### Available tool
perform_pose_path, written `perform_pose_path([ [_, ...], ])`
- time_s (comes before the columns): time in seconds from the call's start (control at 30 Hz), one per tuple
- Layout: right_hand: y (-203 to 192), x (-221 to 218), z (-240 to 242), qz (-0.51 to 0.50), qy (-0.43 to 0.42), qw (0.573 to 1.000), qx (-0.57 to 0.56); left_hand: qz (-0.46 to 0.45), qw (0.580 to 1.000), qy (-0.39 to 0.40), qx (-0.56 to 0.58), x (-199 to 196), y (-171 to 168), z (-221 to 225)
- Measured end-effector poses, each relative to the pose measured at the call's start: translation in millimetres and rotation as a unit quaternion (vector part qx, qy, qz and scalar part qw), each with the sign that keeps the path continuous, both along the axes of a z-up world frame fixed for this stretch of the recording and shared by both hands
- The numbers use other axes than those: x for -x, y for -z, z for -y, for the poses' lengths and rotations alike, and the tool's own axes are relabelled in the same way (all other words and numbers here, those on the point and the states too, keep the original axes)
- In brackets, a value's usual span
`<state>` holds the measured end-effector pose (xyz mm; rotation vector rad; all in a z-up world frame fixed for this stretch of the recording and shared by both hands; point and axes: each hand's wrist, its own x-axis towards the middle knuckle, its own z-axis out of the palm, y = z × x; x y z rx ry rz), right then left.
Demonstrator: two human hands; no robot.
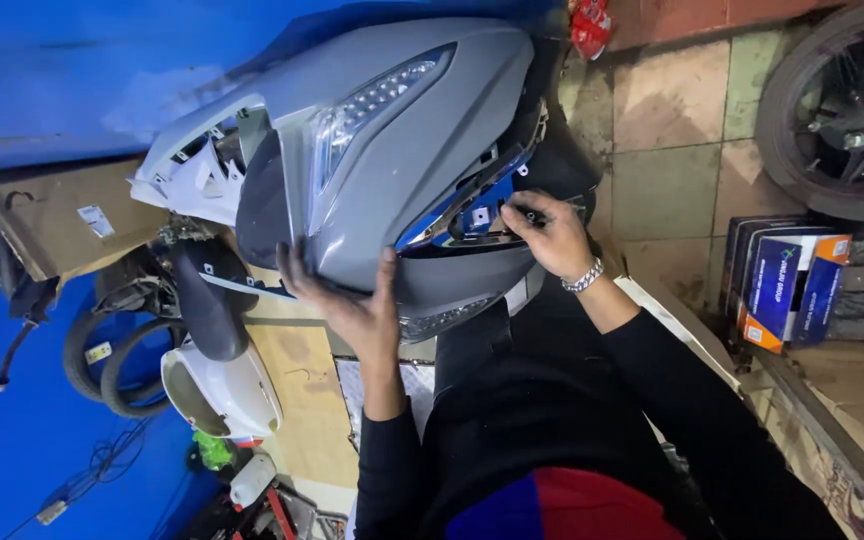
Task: Unpacking plastic fairing parts and trial-fitting them onto a motorcycle body.
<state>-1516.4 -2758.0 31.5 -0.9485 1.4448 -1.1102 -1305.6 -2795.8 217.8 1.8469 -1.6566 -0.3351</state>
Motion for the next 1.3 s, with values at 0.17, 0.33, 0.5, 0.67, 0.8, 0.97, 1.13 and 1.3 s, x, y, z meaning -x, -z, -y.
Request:
perform_pose_path([
  [0.17, -12, 1, 3, 0.033, -0.002, 0.999, 0.002, -0.133, 0.988, -0.027, -0.08, -25, -2, 12],
  [0.33, 5, -9, 8, 0.057, 0.005, 0.998, -0.011, -0.147, 0.981, -0.037, -0.118, -28, -6, 16],
  [0.5, 18, -2, 10, 0.08, -0.014, 0.996, -0.022, -0.161, 0.98, -0.041, -0.112, -26, -6, 13],
  [0.67, 0, 2, 21, 0.003, -0.044, 0.999, -0.026, -0.137, 0.983, -0.041, -0.112, -28, -4, 13],
  [0.8, 14, 5, 20, 0.028, -0.044, 0.999, 0.009, -0.149, 0.981, -0.045, -0.112, -29, -1, 11],
  [0.97, 17, 10, 24, 0.058, -0.064, 0.996, -0.002, -0.115, 0.986, -0.051, -0.114, -35, 2, 10],
  [1.13, 11, 10, 26, 0.091, -0.075, 0.993, -0.001, -0.125, 0.984, -0.055, -0.112, -35, 4, 10],
  [1.3, 3, 12, 12, 0.177, -0.048, 0.982, 0.039, -0.138, 0.983, -0.049, -0.113, -31, 1, 11],
])
